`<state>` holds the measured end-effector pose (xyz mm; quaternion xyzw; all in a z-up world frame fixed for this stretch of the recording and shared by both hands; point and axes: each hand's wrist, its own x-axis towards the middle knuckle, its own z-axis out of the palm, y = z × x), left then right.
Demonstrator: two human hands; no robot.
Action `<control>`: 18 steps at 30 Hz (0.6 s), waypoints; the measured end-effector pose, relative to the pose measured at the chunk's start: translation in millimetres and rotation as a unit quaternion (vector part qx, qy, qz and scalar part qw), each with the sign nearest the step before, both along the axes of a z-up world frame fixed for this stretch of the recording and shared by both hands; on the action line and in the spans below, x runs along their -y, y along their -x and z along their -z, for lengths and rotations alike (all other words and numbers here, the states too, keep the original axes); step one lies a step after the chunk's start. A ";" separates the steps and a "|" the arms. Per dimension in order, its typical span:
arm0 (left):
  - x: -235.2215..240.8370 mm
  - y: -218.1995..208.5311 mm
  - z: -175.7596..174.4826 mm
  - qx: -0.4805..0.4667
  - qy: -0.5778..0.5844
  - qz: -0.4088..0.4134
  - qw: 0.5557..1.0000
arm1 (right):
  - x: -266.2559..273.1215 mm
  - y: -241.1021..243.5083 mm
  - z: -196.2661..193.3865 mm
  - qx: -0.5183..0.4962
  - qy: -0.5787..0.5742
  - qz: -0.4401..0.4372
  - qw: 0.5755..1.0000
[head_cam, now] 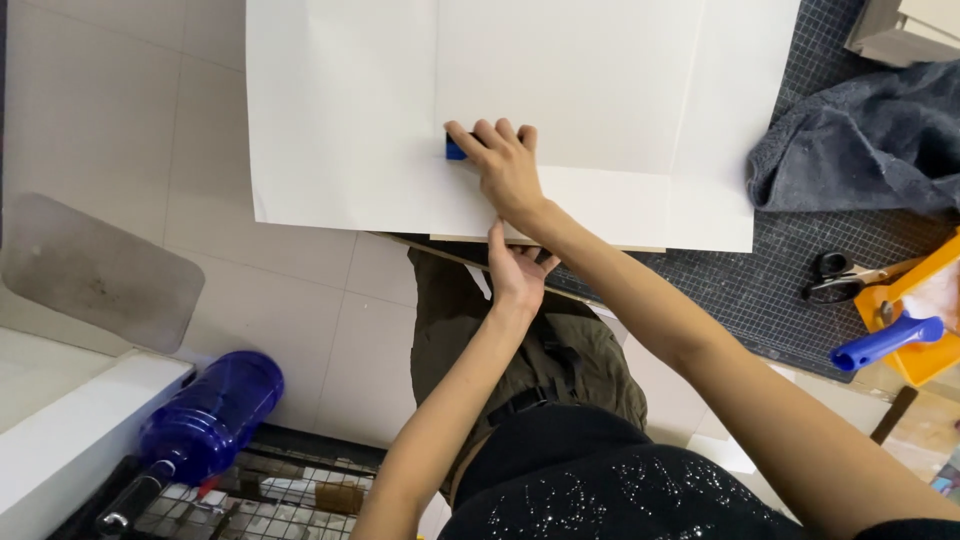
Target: Applying glue to a cardboard sheet using a roller and then adhering it to a larger white paper sheet, smoothing it with a scraper.
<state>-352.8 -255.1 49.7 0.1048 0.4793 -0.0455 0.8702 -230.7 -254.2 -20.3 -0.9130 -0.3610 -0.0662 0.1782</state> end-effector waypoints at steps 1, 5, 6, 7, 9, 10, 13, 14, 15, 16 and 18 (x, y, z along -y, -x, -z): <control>-3.6 7.5 5.5 -0.012 0.004 0.046 0.999 | -9.7 2.9 -0.4 0.001 0.002 0.008 1.000; -9.7 50.5 25.9 -0.038 0.064 0.299 0.951 | -54.8 13.1 -2.1 -0.012 0.020 -0.010 1.000; -19.8 56.2 29.1 -0.040 0.067 0.307 0.949 | -59.3 19.8 -7.1 -0.015 0.023 -0.002 1.000; -28.9 56.9 33.2 -0.003 -0.008 0.382 0.924 | -62.2 21.2 -12.4 -0.030 0.016 0.004 0.999; -68.8 37.8 21.8 0.039 -0.078 0.461 0.883 | -35.1 21.3 -6.1 -0.045 0.013 0.020 0.999; -99.5 17.8 7.2 0.090 -0.331 0.503 0.793 | -5.1 21.9 5.2 -0.055 -0.060 0.073 0.994; -176.7 -47.8 26.8 0.195 -0.695 0.440 0.534 | 139.1 10.2 45.9 -0.002 -0.121 0.230 0.966; -202.0 -68.1 42.3 0.235 -0.806 0.360 0.406 | 191.2 10.1 57.1 0.054 -0.111 0.326 0.937; -216.4 -85.9 47.5 0.240 -0.800 0.368 0.408 | 182.6 10.6 49.2 0.050 -0.104 0.333 0.936; -230.0 -103.6 53.9 0.251 -0.824 0.378 0.340 | 174.2 11.0 42.0 0.048 -0.065 0.422 0.903; -243.2 -126.2 57.8 0.266 -0.844 0.383 0.266 | 116.3 32.0 40.0 0.052 -0.028 0.509 0.859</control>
